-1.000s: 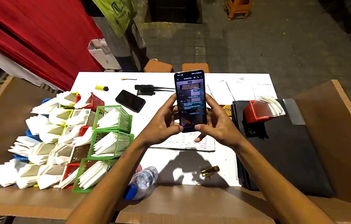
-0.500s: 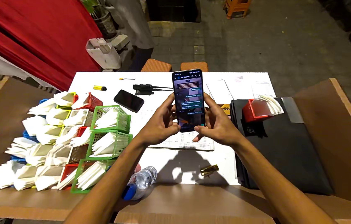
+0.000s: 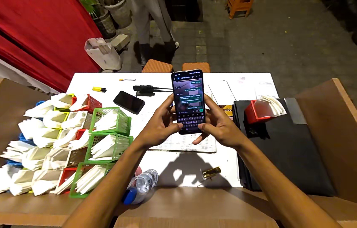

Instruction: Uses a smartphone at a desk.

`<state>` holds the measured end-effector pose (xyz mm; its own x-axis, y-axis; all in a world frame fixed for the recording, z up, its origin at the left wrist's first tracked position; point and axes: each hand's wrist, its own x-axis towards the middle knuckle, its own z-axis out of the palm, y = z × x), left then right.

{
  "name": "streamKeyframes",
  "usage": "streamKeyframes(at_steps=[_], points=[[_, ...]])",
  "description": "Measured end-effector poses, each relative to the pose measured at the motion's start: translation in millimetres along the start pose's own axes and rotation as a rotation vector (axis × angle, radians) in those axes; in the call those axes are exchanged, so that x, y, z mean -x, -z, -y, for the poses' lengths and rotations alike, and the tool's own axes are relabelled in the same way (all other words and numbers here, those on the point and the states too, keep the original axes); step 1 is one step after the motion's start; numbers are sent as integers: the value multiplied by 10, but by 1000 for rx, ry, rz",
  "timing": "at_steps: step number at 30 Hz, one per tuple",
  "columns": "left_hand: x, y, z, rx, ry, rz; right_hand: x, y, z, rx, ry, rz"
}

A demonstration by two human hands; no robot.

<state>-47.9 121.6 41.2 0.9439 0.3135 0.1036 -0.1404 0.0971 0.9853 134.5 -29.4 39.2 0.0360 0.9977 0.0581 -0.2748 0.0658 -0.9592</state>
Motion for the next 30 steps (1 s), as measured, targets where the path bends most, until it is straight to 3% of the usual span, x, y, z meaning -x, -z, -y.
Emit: streamKeyframes(at_steps=[6,13,18,30], points=[[3,-24,-18,-16,-2,-15,-9,-40,-16,8,10,-42],[-6,-46,8,7,0,7,-25,-177,-47,83,-14,-251],[3,-27,9,-23,6,-18,-21,-109,-60,63,-1,-129],[-5,-8,15,-28,-6,-11,-7,-57,-37,11,4,-46]])
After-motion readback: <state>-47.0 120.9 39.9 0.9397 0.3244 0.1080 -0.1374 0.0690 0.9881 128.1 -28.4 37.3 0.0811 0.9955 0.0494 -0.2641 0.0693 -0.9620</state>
